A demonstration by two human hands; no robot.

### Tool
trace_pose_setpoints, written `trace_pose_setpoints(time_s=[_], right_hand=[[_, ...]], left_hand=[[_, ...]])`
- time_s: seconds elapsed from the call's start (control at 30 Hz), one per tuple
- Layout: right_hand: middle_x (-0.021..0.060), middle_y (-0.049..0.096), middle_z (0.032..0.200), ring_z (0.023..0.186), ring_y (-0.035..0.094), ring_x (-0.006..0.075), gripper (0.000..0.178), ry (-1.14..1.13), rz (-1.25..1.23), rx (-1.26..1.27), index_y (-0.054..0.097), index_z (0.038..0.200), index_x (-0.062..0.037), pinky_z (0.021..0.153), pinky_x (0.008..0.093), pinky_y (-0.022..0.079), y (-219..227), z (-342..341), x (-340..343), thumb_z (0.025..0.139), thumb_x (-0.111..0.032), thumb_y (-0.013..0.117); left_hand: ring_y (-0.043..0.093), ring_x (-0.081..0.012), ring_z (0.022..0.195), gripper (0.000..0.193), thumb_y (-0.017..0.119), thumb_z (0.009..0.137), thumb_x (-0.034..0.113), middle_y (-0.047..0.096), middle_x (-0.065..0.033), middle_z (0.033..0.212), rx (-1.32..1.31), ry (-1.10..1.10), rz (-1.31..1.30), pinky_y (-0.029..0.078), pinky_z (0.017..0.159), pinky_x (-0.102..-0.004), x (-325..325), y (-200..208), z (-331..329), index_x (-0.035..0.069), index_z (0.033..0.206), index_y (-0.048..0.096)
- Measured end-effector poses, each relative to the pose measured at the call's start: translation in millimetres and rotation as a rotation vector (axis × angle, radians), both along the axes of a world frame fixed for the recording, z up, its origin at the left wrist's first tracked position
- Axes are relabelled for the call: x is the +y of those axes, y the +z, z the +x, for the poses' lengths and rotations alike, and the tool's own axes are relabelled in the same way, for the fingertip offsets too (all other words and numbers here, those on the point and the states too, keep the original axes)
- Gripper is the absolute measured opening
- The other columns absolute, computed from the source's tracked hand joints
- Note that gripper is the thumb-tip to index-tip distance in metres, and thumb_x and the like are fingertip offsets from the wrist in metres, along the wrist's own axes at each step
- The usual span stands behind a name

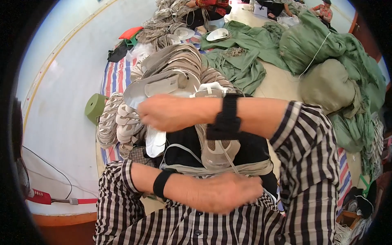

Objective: The recorder is lacing up a new shoe and organizing batches of shoe components in a manufacturing facility.

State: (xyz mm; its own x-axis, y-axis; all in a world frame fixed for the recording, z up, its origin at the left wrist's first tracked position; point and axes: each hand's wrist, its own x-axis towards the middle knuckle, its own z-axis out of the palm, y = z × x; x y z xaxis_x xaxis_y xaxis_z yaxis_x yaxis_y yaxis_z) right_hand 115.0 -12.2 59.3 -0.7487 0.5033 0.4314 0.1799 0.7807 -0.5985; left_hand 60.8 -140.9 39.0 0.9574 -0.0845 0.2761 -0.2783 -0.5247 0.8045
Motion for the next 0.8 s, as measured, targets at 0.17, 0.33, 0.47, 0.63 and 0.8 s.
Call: trace_pose_setpoints(time_s=[0.17,0.33,0.47,0.63,0.8], right_hand=[[0.0117,0.060,0.074,0.068,0.061,0.0238,0.017,0.021,-0.170,-0.031,0.057,0.090,0.0009,0.061,0.0369,0.048,26,12,4,0.091,-0.015,0.054],[0.0005,0.058,0.075,0.060,0.055,0.0077,0.013,-0.452,-0.412,0.009,0.060,0.098,-0.0034,0.053,0.0250,0.045,4,124,-3,0.094,-0.015,0.055],[0.0088,0.064,0.091,0.064,0.062,0.0240,0.023,-0.558,-0.500,-0.161,0.056,0.109,-0.0049,0.053,0.0318,0.048,-38,161,-50,0.087,-0.007,0.059],[0.0172,0.060,0.108,0.083,0.062,0.0397,0.038,-0.677,0.083,-0.370,0.050,0.116,-0.0054,0.068,0.0464,0.051,-84,161,-79,0.080,-0.003,0.063],[0.0137,0.060,0.087,0.076,0.063,0.0368,0.014,-0.828,0.167,-0.426,0.053,0.099,-0.0058,0.062,0.0469,0.049,-100,162,-61,0.086,-0.008,0.059]], left_hand=[[0.051,-0.0334,0.070,0.026,0.060,0.075,0.000,0.042,-0.0164,0.084,-0.332,0.039,-0.104,0.045,0.056,-0.0402,-12,60,3,-0.001,0.096,0.044],[0.063,-0.0303,0.081,0.017,0.063,0.076,0.014,0.063,-0.0212,0.092,-0.520,0.479,-0.233,0.050,0.070,-0.0391,87,118,33,-0.002,0.081,0.064],[0.063,-0.0192,0.078,0.015,0.063,0.084,0.006,0.057,-0.0113,0.090,-0.554,0.811,0.595,0.050,0.071,-0.0313,188,96,47,-0.004,0.094,0.058],[0.063,-0.0183,0.080,0.019,0.062,0.083,0.014,0.065,-0.0113,0.089,-0.010,0.982,0.325,0.050,0.074,-0.0329,206,7,-16,0.001,0.098,0.061],[0.062,-0.0182,0.079,0.021,0.064,0.083,0.011,0.065,-0.0094,0.091,0.009,1.021,0.233,0.049,0.072,-0.0303,166,-30,-61,0.001,0.101,0.063]])
